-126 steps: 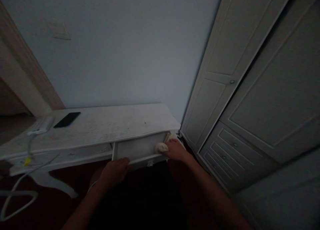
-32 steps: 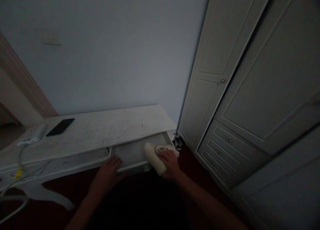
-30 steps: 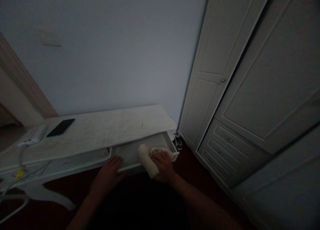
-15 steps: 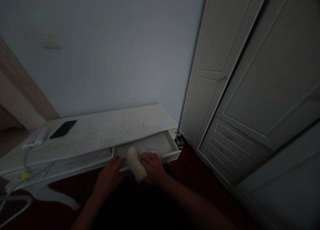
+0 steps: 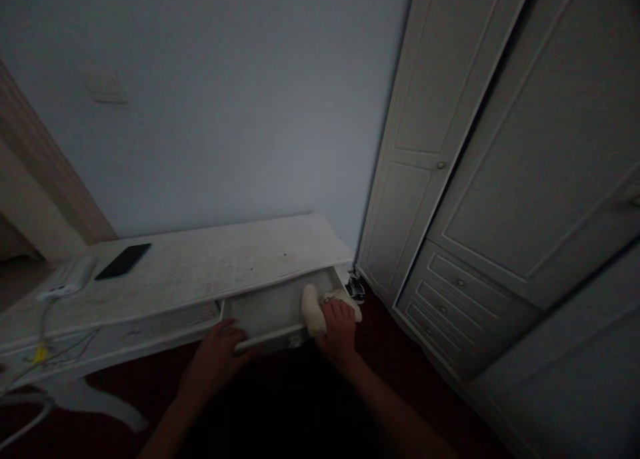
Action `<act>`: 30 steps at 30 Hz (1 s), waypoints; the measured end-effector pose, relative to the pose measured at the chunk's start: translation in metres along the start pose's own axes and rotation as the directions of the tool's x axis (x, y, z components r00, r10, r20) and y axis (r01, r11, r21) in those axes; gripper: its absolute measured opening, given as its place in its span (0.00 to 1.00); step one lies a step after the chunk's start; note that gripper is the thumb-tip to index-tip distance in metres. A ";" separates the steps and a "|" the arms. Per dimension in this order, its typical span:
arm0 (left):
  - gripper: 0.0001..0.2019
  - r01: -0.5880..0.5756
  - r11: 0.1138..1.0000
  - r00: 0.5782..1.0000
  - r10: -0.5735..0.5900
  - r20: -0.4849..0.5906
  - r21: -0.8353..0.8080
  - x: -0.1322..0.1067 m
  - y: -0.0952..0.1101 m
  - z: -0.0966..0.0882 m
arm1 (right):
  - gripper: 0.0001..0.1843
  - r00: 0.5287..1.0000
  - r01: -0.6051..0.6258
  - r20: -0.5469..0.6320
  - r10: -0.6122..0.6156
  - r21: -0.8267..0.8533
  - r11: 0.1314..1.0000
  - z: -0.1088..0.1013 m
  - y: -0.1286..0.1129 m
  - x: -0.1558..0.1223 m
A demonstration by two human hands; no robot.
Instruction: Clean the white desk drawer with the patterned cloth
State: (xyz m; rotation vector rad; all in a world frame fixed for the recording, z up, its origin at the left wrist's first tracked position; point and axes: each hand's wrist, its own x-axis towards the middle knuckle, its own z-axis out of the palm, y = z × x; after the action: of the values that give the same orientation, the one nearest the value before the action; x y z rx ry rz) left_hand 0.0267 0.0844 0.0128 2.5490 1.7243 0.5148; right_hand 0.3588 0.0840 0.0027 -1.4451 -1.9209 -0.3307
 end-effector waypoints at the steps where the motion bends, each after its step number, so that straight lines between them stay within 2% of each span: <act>1: 0.19 0.001 1.000 1.000 -0.001 0.001 0.000 0.000 0.001 0.000 | 0.19 1.000 -0.005 0.012 0.005 0.010 1.000 0.002 -0.011 0.001; 6: 0.17 0.037 0.999 0.999 -0.037 0.013 0.000 0.003 0.006 -0.001 | 0.22 0.994 0.023 0.101 -0.033 0.100 0.995 0.012 -0.063 0.005; 10: 0.11 0.056 0.998 0.997 -0.057 0.056 0.027 0.004 0.009 -0.006 | 0.27 0.977 0.075 0.190 -0.102 0.144 0.987 0.021 -0.099 0.010; 14: 0.16 -0.025 0.999 0.992 0.029 0.123 -0.027 0.005 0.005 -0.009 | 0.29 0.935 0.176 0.273 -0.229 0.203 0.963 0.029 -0.131 0.019; 17: 0.17 -0.022 0.998 0.995 0.027 0.095 -0.059 0.003 0.003 -0.010 | 0.29 0.914 0.221 0.293 -0.281 0.223 0.949 0.028 -0.141 0.024; 19: 0.17 -0.015 0.998 0.997 0.019 0.073 -0.057 0.002 0.005 -0.011 | 0.28 0.909 0.239 0.292 -0.298 0.223 0.945 0.026 -0.139 0.024; 22: 0.17 0.003 1.000 0.994 -0.002 0.105 -0.008 0.001 0.011 -0.014 | 0.27 0.905 0.256 0.285 -0.317 0.232 0.938 0.021 -0.121 0.022; 27: 0.14 0.102 0.984 0.986 -0.120 0.118 0.149 0.002 0.023 -0.020 | 0.31 0.901 0.290 0.264 -0.345 0.227 0.930 0.009 -0.066 0.010; 30: 0.18 0.067 0.975 0.993 -0.085 0.077 0.210 0.002 0.026 -0.022 | 0.31 0.900 0.312 0.255 -0.353 0.187 0.931 -0.001 -0.028 -0.008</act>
State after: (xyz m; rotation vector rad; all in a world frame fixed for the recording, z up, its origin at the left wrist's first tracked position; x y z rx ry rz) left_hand 0.0441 0.0726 0.0393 2.5808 1.9292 0.2293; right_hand 0.3344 0.0678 0.0038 -1.1129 -2.3826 -0.1401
